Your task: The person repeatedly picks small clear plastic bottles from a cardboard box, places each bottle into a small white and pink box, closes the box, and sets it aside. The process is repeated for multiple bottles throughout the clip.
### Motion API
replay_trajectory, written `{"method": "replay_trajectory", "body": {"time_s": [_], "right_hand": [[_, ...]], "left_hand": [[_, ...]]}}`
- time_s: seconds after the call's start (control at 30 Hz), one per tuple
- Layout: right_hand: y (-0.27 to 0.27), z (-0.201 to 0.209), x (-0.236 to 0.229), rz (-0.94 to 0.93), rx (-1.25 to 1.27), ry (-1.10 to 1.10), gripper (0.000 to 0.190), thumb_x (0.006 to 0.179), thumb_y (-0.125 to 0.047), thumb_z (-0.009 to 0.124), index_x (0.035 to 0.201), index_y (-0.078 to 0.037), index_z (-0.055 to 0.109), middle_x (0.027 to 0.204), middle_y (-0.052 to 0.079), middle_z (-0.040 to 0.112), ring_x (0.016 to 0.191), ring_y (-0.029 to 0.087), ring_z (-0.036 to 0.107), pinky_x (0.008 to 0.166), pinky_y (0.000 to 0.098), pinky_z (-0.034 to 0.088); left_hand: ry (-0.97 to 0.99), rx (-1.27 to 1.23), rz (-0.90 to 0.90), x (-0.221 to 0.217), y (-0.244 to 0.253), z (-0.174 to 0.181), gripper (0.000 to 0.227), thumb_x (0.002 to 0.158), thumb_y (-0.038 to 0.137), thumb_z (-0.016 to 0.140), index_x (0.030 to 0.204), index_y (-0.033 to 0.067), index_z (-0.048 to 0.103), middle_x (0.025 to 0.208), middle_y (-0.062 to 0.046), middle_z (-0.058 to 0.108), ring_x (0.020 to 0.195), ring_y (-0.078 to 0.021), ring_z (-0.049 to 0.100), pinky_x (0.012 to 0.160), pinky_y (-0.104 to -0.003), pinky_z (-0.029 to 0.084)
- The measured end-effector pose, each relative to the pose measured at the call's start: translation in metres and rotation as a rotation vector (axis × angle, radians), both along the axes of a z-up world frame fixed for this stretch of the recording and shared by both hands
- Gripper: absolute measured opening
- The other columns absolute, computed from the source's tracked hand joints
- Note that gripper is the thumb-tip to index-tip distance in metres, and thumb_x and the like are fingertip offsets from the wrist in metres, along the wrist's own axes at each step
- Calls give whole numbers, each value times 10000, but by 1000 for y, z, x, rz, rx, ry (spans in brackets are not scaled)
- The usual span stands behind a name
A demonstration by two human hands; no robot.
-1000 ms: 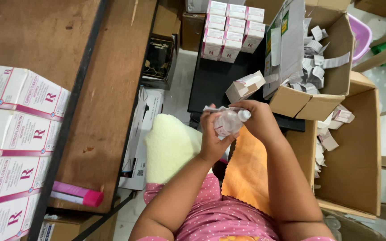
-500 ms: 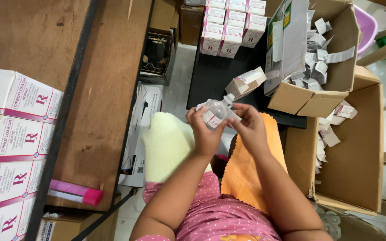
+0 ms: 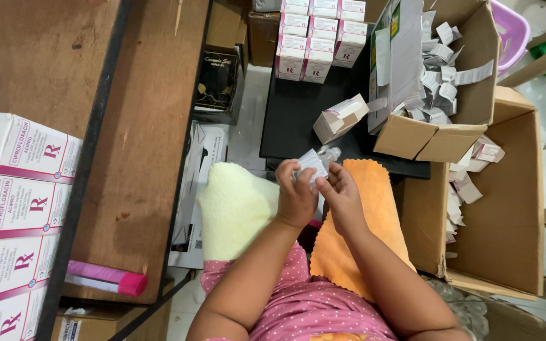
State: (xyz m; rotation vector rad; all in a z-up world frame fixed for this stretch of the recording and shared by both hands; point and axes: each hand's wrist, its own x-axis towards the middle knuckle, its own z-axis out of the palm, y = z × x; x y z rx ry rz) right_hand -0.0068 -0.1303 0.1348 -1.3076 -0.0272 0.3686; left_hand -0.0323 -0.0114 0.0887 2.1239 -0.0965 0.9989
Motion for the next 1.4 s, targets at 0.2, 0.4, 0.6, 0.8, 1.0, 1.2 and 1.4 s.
{"method": "replay_trajectory", "body": {"time_s": [0.2,0.4,0.6,0.8,1.0,1.2,1.4], "right_hand": [[-4,-10,3,-12,-21,-20,697,921,-147,709,1483,75,363,1260,139,645,1128,160,647,951,277,529],[-11,-12,11,-85,263,202,625,930,-115,651,1478,50,402,1197,126,684,1018,190,706,849,307,572],[-19,-33,21,-197,201,87,578,951,-23,667,1482,23,443,1179,123,644,1002,183,652,787,311,526],[-35,-64,44,-425,249,-85,597,909,-14,667,1446,22,408,1288,139,609,1149,211,651,958,324,576],[-53,-83,63,-577,169,-112,661,905,-41,688,1472,8,352,1316,147,569,1162,213,638,966,355,570],[-55,-92,64,-590,84,-130,687,893,-53,706,1477,27,354,1304,151,572,1125,197,641,938,335,563],[-50,-83,57,-548,-60,-245,662,881,-21,717,1459,52,402,1269,155,628,1100,184,657,926,285,548]], "left_hand": [[-32,-30,-36,2,-15,5,537,909,41,714,1298,95,347,1298,-183,316,1386,-553,359,1118,-626,420],[110,9,-198,4,-15,12,532,932,22,695,1355,78,377,1332,-193,331,1453,-624,319,1099,-597,490],[331,-70,-299,12,-17,19,461,961,-17,590,1394,72,461,1439,-232,392,1402,-501,460,1065,-505,519],[334,-185,-391,56,-2,29,555,889,-11,545,1421,148,549,1568,-250,365,1421,-484,471,1187,-527,430],[647,85,-230,97,-8,34,716,734,272,876,1380,265,567,1637,-284,25,1478,-593,125,1116,-745,190],[708,180,-208,130,-11,26,840,681,318,904,1430,269,526,1626,-248,84,1472,-569,142,1115,-758,197],[597,179,-213,141,6,11,651,750,239,871,1314,123,565,1430,-166,485,1301,-434,498,1073,-606,417]]}}
